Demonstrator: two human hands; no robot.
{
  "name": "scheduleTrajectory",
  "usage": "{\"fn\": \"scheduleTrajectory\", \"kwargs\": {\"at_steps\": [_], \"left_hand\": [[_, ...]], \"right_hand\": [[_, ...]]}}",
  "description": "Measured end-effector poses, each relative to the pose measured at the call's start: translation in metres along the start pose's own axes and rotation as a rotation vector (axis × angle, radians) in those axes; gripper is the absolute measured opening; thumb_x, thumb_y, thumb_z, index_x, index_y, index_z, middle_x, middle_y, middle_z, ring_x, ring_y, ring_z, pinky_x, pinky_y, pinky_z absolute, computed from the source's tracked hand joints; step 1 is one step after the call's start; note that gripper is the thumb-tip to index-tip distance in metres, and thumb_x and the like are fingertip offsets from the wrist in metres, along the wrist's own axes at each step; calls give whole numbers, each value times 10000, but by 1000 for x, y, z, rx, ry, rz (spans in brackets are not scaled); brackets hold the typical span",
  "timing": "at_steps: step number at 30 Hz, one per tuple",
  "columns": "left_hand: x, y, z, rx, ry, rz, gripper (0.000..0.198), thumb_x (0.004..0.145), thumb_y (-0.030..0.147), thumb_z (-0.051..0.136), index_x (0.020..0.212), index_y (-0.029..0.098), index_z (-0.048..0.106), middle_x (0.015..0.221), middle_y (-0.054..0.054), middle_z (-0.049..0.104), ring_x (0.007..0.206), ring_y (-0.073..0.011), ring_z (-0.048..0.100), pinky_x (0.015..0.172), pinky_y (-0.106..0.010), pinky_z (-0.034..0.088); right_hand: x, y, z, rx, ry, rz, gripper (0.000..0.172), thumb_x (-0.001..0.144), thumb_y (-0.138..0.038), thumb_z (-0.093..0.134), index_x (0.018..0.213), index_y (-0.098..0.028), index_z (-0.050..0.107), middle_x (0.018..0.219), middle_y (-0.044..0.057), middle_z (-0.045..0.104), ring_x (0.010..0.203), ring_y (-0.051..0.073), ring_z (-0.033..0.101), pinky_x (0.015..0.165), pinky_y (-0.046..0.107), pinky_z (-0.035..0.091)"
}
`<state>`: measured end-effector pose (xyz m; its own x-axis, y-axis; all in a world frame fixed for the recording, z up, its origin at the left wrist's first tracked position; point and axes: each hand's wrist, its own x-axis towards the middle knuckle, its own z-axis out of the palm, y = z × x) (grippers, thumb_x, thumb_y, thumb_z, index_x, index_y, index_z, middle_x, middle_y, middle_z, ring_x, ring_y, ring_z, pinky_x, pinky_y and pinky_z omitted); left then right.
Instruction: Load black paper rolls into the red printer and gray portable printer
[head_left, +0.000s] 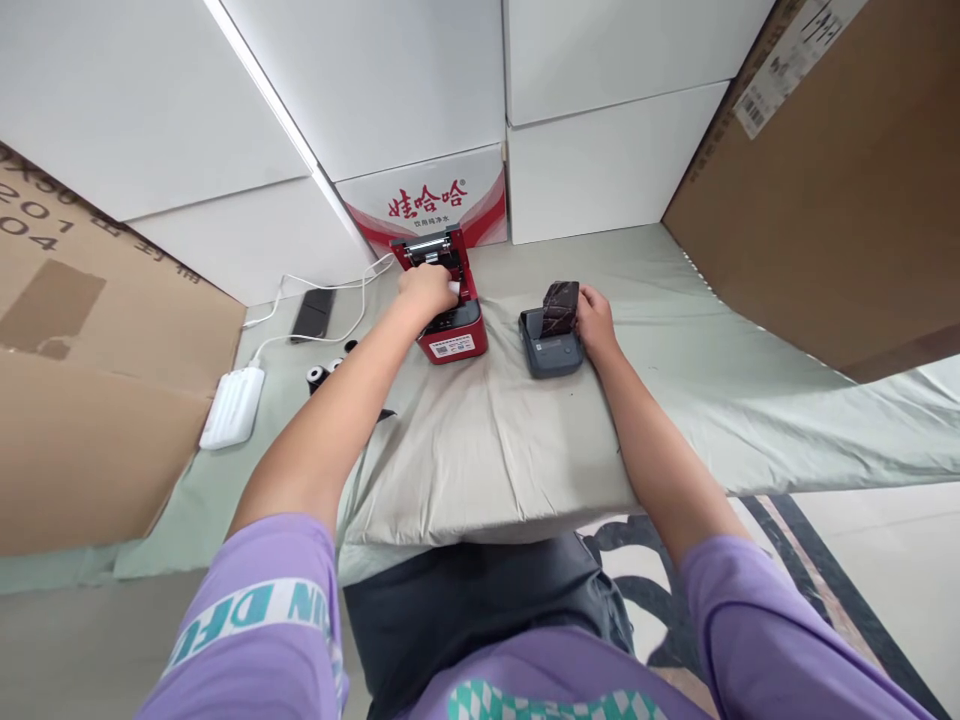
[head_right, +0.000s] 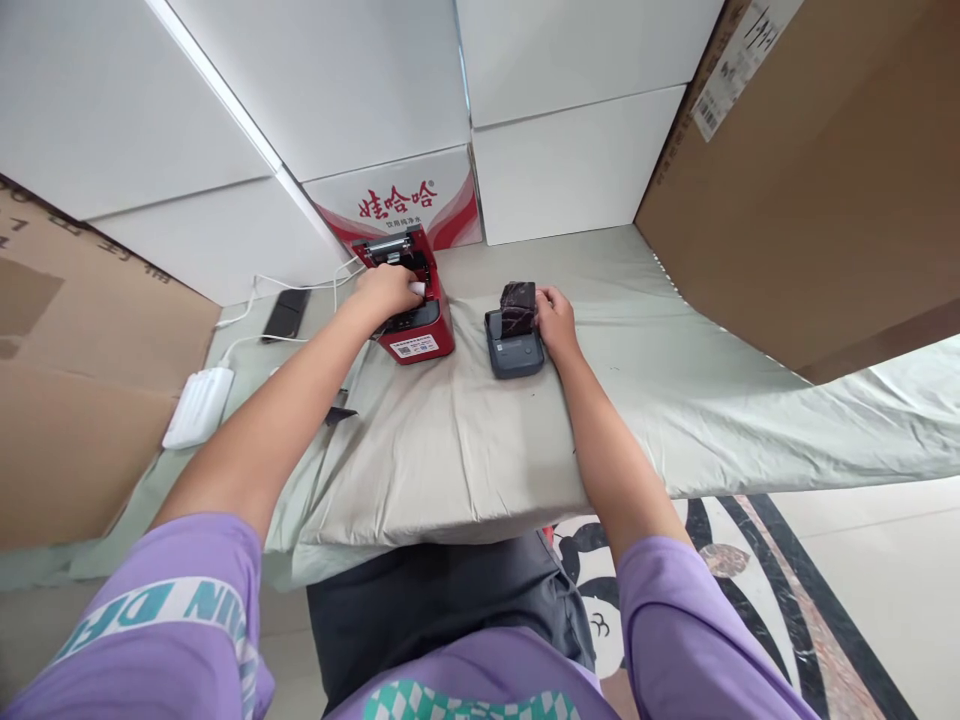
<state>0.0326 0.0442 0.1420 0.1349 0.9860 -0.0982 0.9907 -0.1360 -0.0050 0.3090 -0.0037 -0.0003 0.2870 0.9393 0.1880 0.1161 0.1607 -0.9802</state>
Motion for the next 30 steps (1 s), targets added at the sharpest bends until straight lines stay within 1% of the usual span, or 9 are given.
{"fn": "scheduleTrajectory", "kwargs": {"at_steps": [2,4,8,11,15,18,21,26,30], "left_hand": [[-2,1,-2,11,15,2,519,756,382,696,1232,191,774,1254,-201,740,1185,-439,659,981,-518,529],[-5,4,-4,16,20,16,519,754,406,702,1219,186,775,1239,-203,743,1184,-442,657,981,-517,533],[-5,3,-10,-23,-25,38,471,827,425,650,1200,166,777,1248,-217,731,1180,-428,664,993,-493,524],[0,-7,-9,-32,-33,98,421,800,317,692,1186,177,786,1220,-214,736,1146,-413,679,986,-472,513],[5,-25,-6,-23,-30,203,443,783,222,660,1207,245,785,1187,-147,766,1087,-353,697,952,-415,512],[4,-35,-5,-51,21,242,472,782,224,656,1233,276,783,1214,-110,775,1124,-343,690,988,-407,501],[4,-44,-5,-113,47,279,453,778,258,679,1216,269,794,1194,-89,788,1127,-341,695,1018,-408,497],[7,-53,-2,-252,12,263,458,764,318,722,1208,235,797,1172,-88,798,1050,-313,718,989,-386,519],[11,-51,2,-269,-45,283,446,770,301,707,1202,233,793,1209,-92,789,1079,-305,713,982,-375,522]], "right_hand": [[-2,-3,1,7,48,0,516,799,-751,588,852,-238,600,660,-37,498,543,125,423,556,294,368],[-4,-6,1,-2,57,-9,501,799,-733,595,838,-234,610,671,-30,522,569,131,449,582,300,384],[-5,-8,0,-13,49,-28,458,818,-678,600,828,-220,619,717,-15,571,618,133,486,613,296,396],[-4,-7,0,-7,48,-27,420,827,-637,603,826,-218,620,720,-18,573,621,129,485,614,289,394],[-4,-8,0,-5,50,-16,424,815,-641,609,822,-217,608,708,-17,557,612,132,473,599,293,378],[-5,-9,0,-21,44,-19,438,817,-655,592,815,-217,595,712,-18,556,626,133,477,617,294,383],[-5,-9,0,-33,44,-35,431,831,-645,581,812,-215,596,724,-15,566,649,134,490,637,292,395],[-4,-5,-1,-18,43,-51,400,853,-615,598,811,-218,614,714,-13,569,657,141,494,626,289,405],[-3,-2,-1,-1,34,-54,383,848,-600,607,800,-221,614,721,-13,564,667,143,495,638,289,405]]}}
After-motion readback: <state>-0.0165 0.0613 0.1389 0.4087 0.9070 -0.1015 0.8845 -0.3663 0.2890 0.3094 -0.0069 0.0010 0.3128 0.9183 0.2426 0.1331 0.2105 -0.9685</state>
